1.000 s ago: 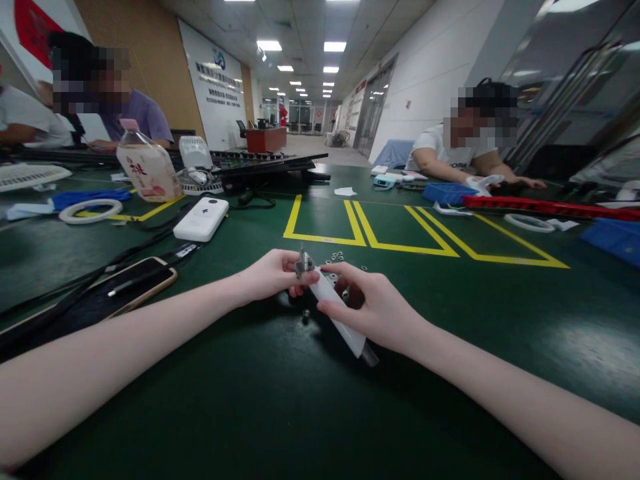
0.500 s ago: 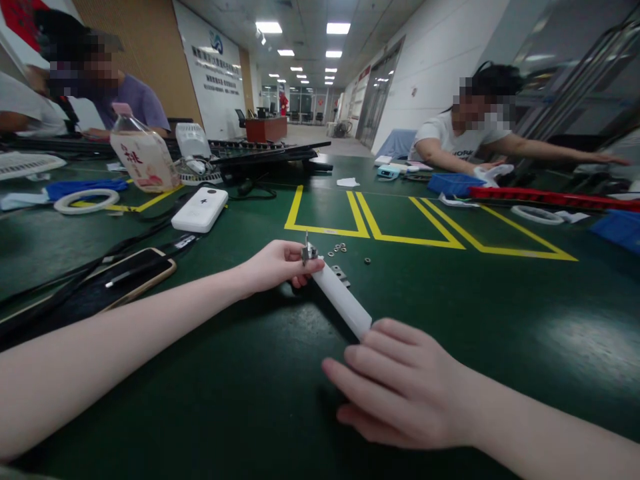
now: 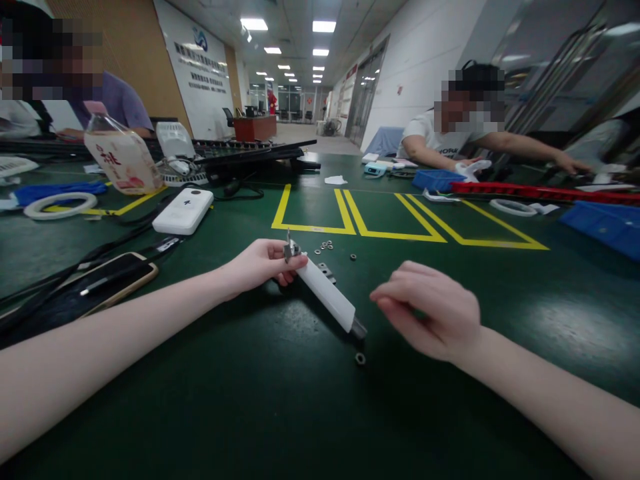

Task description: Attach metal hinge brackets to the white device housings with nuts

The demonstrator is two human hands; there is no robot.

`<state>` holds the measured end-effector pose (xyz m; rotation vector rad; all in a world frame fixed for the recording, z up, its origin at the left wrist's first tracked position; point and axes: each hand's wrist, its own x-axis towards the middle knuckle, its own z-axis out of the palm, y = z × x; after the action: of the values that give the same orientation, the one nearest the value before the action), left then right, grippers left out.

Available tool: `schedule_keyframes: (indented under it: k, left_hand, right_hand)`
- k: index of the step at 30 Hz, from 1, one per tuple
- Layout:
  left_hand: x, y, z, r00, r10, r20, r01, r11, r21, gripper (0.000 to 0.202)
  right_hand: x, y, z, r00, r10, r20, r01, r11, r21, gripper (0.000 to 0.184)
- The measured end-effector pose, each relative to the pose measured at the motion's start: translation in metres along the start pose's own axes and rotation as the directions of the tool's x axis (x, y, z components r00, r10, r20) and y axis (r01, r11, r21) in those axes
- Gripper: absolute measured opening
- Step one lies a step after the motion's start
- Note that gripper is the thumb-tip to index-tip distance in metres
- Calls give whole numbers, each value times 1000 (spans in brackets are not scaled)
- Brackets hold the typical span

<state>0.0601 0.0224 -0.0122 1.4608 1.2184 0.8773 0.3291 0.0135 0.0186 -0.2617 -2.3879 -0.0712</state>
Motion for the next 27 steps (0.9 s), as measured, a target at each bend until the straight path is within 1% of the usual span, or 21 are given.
schedule_keyframes:
  k: [1,2,3,4,5,6,7,8,9,10,11,13,17,19,20,21,22,24,25,26,27]
  left_hand:
    - [0,0,0,1000,-4,-1,4,1000,-2,42]
    - [0,1,0,1000,-9,-3,9,1000,-4,42]
    - [0,1,1,1000,-12,-7,12,1000,-7,42]
    - [0,1,1,1000,-15,-10,15,1000,-10,42]
    - [0,1,1,1000,-16,-13,16,1000,-13,42]
    - [0,1,2,1000,-15,-18,15,1000,-15,43]
    - [0,1,2,1000,-13,-23,12,1000,-16,43]
    - [0,0,3,1000,-9,-28,9,1000,-14,43]
    - [0,0,3,999,-7,-33,6,1000,-11,43]
    - [0,0,3,999,-3,-40,3,1000,-7,43]
    - [0,0,4,999,-1,-47,1,1000,-6,42]
    - [-1,1,5,998,-3,-66,3,1000,-9,42]
    - [-1,2,5,995,-21,-93,17,999,-40,41]
    - [0,3,4,995,-26,-96,19,998,-66,39]
    - [0,3,3,995,-29,-98,21,996,-85,39]
    - [1,3,2,994,-33,-100,22,994,-107,39]
    - [2,3,1,994,-38,-98,25,991,-132,38]
    - [3,3,0,995,-46,-84,30,983,-183,38]
    - [4,3,-1,996,-46,-76,29,978,-207,38]
    - [4,3,-1,997,-43,-66,27,973,-227,37]
    - [5,2,-1,998,-39,-55,24,970,-241,36]
  right_hand:
    - [-1,6,-5,997,75,-34,-75,997,-10,14]
    - [-2,11,-9,992,119,-52,-120,993,-19,15]
    - [-2,13,-12,991,125,-52,-126,992,-26,16]
    - [-2,12,-14,995,97,-32,-98,995,-27,15]
    - [-1,8,-15,999,44,14,-44,999,-22,15]
    - [1,2,-16,996,-14,87,15,1000,-13,14]
    - [3,-6,-16,980,-58,188,61,998,-5,14]
    - [5,-15,-16,950,-78,303,81,997,1,13]
    - [7,-24,-15,910,-63,411,70,998,-2,12]
    - [8,-31,-15,866,-30,500,42,999,-13,11]
    - [10,-37,-15,826,10,563,9,999,-32,9]
    - [12,-43,-15,770,82,633,-47,996,-72,8]
    - [15,-42,-16,682,154,715,-154,986,-66,12]
    - [16,-40,-17,637,191,747,-247,968,-37,14]
    - [17,-39,-17,626,206,752,-303,953,-9,14]
    - [18,-38,-18,628,216,748,-363,931,36,13]
    - [19,-37,-18,647,218,731,-421,901,104,13]
    - [23,-33,-19,713,232,661,-524,803,284,14]
    - [26,-30,-19,747,255,614,-567,727,387,14]
    - [29,-26,-18,770,298,565,-603,629,490,13]
    - [32,-22,-17,775,356,522,-630,511,585,11]
